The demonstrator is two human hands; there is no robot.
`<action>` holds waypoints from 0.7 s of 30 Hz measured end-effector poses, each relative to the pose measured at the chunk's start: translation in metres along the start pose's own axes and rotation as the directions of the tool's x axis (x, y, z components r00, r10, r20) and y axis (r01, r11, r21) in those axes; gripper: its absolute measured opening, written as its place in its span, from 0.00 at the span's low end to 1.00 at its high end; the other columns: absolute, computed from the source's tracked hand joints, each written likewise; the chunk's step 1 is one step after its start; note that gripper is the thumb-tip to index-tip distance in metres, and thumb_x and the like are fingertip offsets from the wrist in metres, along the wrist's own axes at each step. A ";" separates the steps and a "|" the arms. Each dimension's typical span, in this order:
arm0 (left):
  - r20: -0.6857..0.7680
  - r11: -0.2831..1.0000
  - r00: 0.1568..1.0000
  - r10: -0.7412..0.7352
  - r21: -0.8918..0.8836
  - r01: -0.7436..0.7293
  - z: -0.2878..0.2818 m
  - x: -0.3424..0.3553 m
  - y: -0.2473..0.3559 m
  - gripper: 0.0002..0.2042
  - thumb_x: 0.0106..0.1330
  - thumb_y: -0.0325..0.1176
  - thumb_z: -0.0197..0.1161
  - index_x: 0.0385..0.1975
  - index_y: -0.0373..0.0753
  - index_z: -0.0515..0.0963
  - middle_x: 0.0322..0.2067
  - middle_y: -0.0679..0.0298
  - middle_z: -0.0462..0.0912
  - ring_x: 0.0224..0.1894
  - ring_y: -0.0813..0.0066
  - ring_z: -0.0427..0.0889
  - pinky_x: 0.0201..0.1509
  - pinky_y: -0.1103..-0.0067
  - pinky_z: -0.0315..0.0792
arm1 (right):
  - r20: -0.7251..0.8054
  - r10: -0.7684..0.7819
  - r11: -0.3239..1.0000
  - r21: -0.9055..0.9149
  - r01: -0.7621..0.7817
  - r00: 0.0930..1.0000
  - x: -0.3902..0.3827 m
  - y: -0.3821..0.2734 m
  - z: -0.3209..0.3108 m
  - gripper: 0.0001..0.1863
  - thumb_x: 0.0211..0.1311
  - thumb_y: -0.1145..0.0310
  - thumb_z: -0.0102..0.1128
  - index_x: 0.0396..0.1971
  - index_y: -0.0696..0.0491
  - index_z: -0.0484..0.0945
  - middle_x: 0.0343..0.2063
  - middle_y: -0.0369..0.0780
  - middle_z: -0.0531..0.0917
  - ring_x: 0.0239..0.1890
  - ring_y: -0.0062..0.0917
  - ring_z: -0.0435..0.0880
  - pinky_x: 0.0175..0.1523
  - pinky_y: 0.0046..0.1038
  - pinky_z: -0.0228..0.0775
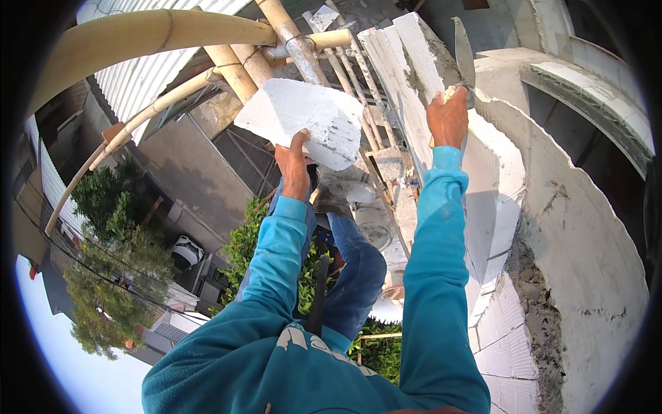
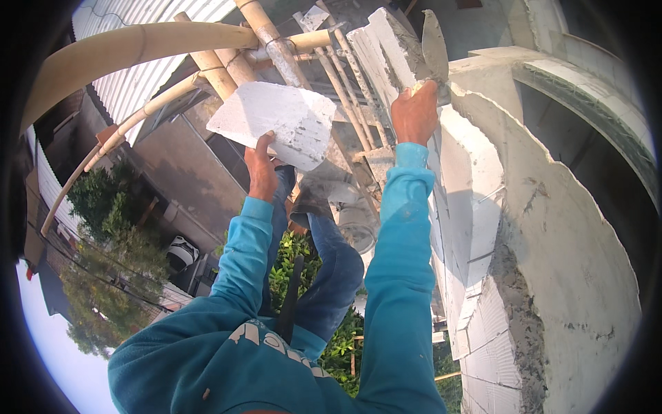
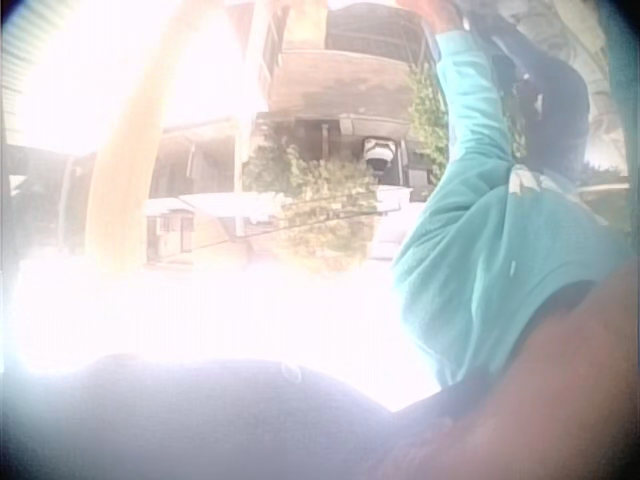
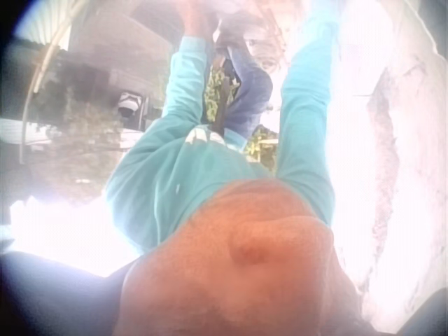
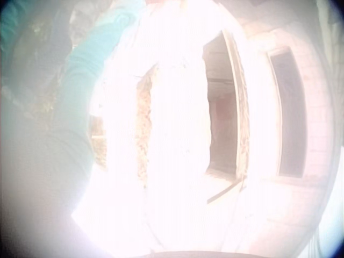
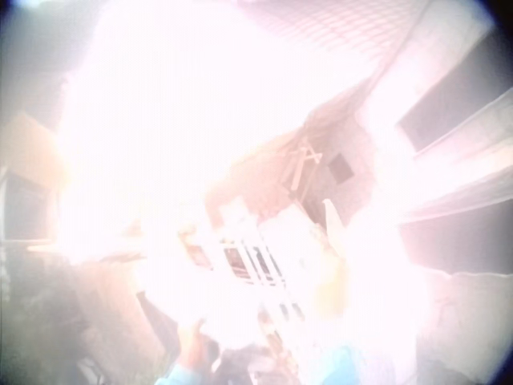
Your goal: The person applies plaster to a wall using a trowel and hawk while standing on bamboo scaffolding. They scoop mortar from a bucket, spread it onto the wall, and smooth the surface.
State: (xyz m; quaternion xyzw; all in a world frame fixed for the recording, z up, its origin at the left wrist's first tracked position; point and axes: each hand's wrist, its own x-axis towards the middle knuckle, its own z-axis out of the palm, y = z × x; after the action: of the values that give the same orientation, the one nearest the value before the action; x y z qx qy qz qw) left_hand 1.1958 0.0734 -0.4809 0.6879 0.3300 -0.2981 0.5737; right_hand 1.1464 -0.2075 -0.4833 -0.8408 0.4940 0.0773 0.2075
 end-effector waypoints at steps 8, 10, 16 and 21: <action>-0.023 0.997 1.000 -0.020 -0.073 0.018 -0.003 0.004 -0.002 0.31 0.52 0.43 0.64 0.54 0.35 0.67 0.44 0.56 0.74 0.40 0.67 0.77 0.33 0.73 0.75 | -0.311 0.044 0.887 0.450 0.106 0.950 -0.041 0.001 0.124 0.21 0.58 0.74 0.57 0.50 0.61 0.64 0.47 0.57 0.71 0.50 0.55 0.73 0.51 0.47 0.65; -0.004 0.999 1.000 -0.012 -0.053 0.012 -0.007 0.005 -0.002 0.30 0.53 0.43 0.62 0.55 0.35 0.66 0.47 0.55 0.72 0.45 0.61 0.76 0.43 0.65 0.73 | -0.282 0.071 0.896 0.440 0.064 0.957 -0.046 0.012 0.147 0.23 0.56 0.75 0.57 0.52 0.60 0.63 0.46 0.56 0.71 0.51 0.54 0.72 0.51 0.47 0.66; -0.005 0.998 0.999 -0.044 -0.047 0.043 -0.009 0.006 -0.003 0.29 0.53 0.43 0.62 0.54 0.36 0.67 0.44 0.58 0.73 0.41 0.67 0.76 0.35 0.71 0.74 | -0.297 0.205 0.887 0.460 -0.049 0.933 -0.071 0.044 0.175 0.29 0.53 0.79 0.59 0.55 0.60 0.61 0.53 0.57 0.69 0.57 0.54 0.69 0.57 0.48 0.64; 0.050 0.998 0.998 -0.026 -0.058 0.029 -0.009 0.008 -0.006 0.29 0.52 0.44 0.63 0.53 0.35 0.67 0.43 0.58 0.73 0.41 0.66 0.76 0.37 0.69 0.74 | -0.314 0.376 0.865 0.457 -0.208 0.872 -0.073 0.061 0.193 0.31 0.53 0.80 0.59 0.59 0.60 0.59 0.59 0.57 0.64 0.61 0.54 0.65 0.64 0.47 0.61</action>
State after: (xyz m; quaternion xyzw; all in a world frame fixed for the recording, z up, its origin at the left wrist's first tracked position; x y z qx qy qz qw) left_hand 1.1965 0.0843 -0.4894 0.6586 0.3339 -0.3129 0.5974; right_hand 1.0714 -0.0929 -0.6499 -0.6899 0.6543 -0.1669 0.2608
